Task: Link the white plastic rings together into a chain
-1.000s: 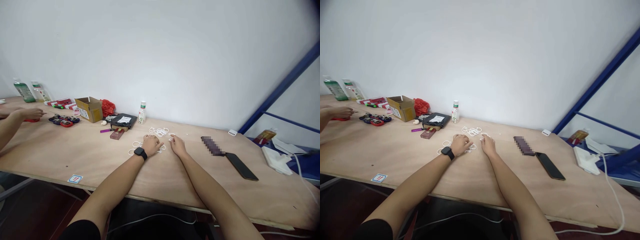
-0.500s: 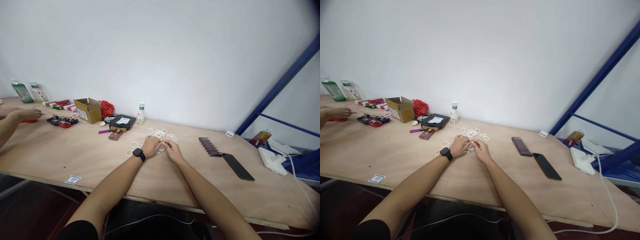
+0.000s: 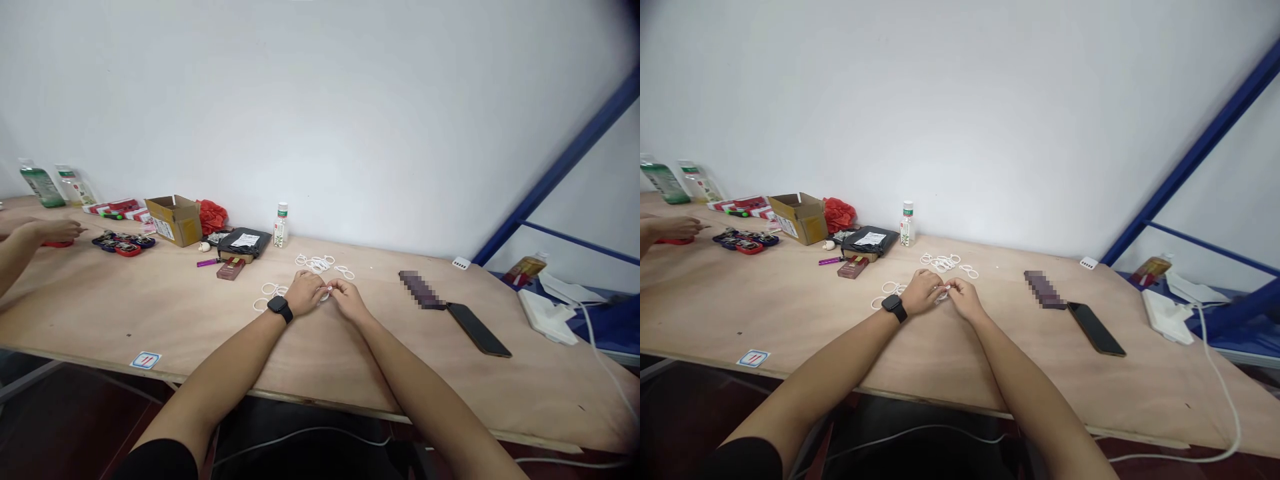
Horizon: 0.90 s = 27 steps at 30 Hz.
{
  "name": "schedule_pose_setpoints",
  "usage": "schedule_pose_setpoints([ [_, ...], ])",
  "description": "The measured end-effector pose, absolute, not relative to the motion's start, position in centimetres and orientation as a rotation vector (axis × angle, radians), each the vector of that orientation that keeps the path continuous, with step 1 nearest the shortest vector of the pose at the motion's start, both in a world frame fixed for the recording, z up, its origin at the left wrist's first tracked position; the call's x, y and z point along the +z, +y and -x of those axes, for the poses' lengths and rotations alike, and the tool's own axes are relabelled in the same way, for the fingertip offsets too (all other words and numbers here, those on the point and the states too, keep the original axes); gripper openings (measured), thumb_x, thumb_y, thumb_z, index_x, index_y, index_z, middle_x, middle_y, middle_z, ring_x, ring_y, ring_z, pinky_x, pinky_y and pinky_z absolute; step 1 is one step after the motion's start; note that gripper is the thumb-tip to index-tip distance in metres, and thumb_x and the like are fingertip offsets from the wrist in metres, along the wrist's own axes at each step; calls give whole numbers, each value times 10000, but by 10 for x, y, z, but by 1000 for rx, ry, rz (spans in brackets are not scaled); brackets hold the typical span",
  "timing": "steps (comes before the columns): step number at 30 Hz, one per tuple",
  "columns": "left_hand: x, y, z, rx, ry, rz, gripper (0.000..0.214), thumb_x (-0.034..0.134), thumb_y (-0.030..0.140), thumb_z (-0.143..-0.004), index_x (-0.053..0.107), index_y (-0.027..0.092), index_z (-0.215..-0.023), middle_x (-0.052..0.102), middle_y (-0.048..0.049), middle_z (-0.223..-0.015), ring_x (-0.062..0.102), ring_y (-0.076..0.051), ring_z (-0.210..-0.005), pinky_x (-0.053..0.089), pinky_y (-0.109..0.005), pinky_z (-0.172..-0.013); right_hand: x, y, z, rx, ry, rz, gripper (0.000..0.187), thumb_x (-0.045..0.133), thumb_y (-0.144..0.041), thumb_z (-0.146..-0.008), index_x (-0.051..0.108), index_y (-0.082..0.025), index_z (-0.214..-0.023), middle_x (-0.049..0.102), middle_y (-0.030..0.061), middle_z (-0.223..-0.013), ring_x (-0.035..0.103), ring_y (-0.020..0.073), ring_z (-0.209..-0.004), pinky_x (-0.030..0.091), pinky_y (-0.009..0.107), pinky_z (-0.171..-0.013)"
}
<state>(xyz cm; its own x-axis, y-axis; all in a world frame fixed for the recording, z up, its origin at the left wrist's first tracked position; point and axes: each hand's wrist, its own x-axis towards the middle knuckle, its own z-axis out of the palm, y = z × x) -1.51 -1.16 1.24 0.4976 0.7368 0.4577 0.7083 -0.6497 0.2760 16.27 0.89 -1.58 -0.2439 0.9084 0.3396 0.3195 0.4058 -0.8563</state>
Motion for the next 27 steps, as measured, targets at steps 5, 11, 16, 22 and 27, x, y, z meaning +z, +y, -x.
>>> schedule_pose_setpoints([
  [5, 13, -11, 15, 897, 1306, -2639, 303, 413, 406, -962, 641, 208, -949, 669, -54, -981, 558, -197, -990, 310, -373, -948, -21, 17, -168, 829, -1763, 990, 220, 526, -260, -750, 651, -191, -918, 691, 35, -857, 635, 177, -805, 490, 301, -757],
  [11, 6, 1, 29, 795, 1474, -2569, 287, 581, 479, -852, 689, 213, -864, 657, -58, -1049, 537, -229, -1057, 264, -428, -1006, -25, 39, -198, 355, -1987, 1410, 483, 533, -245, -801, 546, -241, -1284, 569, 78, -1329, 496, 246, -1229, 341, 438, -1055],
  [16, 2, 2, 28, 725, 1501, -2510, 383, 589, 566, -817, 700, 208, -737, 669, -56, -984, 548, -236, -1019, 218, -477, -1030, -29, 48, -210, 174, -2136, 1793, 475, 502, -325, -869, 497, -259, -1340, 493, 83, -1416, 371, 333, -1323, 156, 598, -1078],
  [22, 3, 0, 25, 785, 1507, -2482, 291, 568, 475, -858, 704, 219, -882, 680, -61, -1016, 557, -224, -1025, 262, -430, -999, -23, 35, -200, 50, -2120, 1736, 353, 518, -249, -854, 608, -235, -1195, 694, 78, -1073, 542, 267, -1101, 206, 499, -1047],
  [27, 2, 0, 25, 822, 1522, -2474, 275, 527, 413, -897, 679, 238, -1045, 673, -57, -1102, 551, -223, -1076, 286, -410, -994, -22, 30, -192, 327, -1998, 1473, 294, 485, -233, -868, 664, -233, -1101, 688, 77, -1089, 574, 244, -1063, 333, 456, -998],
])
